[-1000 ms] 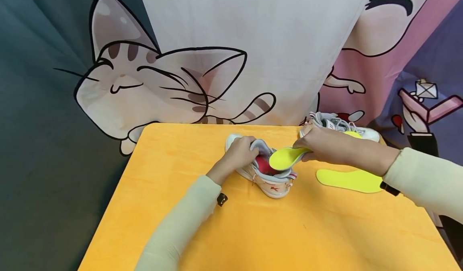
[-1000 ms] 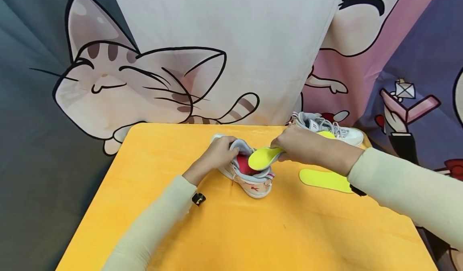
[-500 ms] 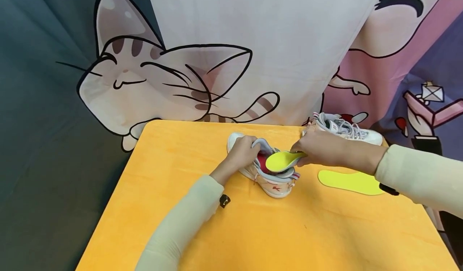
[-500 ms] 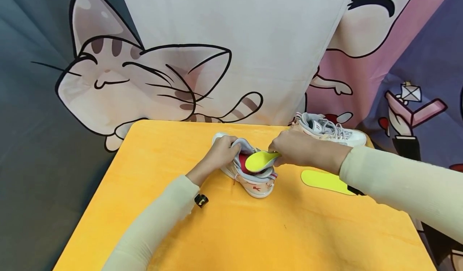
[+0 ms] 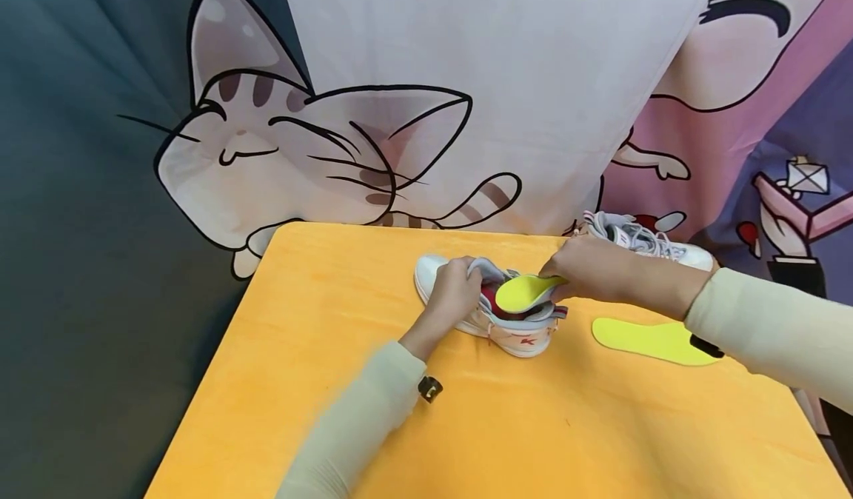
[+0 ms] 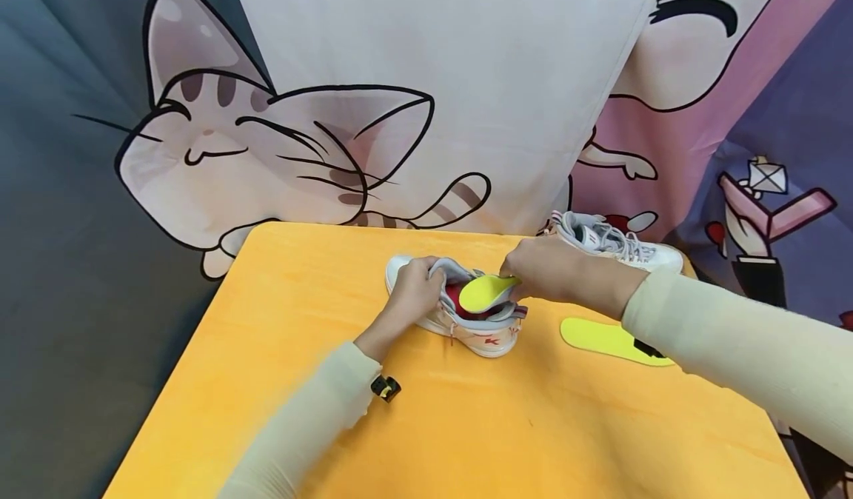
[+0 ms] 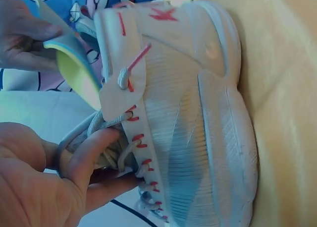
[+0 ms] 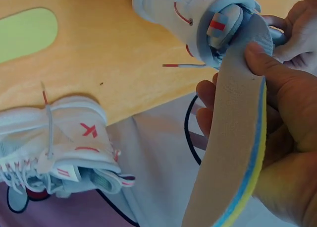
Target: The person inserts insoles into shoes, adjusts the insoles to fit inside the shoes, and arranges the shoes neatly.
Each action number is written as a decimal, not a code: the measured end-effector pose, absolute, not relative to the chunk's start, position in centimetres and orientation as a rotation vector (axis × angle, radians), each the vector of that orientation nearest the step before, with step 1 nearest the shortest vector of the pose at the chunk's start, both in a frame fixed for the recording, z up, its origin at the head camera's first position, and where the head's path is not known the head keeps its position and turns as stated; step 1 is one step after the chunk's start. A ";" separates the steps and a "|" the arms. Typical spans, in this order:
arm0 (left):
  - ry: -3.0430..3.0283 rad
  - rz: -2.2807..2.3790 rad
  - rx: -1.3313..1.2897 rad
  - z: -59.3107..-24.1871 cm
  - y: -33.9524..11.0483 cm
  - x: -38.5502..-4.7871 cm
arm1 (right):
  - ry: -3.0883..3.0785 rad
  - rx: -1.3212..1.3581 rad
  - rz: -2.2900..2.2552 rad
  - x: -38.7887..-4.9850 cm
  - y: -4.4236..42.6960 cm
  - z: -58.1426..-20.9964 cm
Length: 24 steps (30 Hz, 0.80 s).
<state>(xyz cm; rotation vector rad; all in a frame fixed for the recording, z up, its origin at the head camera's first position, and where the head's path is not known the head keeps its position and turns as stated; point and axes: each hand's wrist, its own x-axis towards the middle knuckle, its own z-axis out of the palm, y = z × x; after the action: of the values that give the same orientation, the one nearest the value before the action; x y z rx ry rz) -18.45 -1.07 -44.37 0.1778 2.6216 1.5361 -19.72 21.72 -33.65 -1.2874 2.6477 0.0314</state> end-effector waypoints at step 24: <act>2.683 1.322 0.347 -43.3 -2.1 -19.3 | 2.724 -1.093 0.240 -20.1 18.3 -36.9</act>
<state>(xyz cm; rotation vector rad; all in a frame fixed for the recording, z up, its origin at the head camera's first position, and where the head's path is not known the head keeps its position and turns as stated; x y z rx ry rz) -19.27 -2.06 -43.32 0.3468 2.6830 1.3220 -20.08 18.25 -36.88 -1.0926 2.7245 0.2398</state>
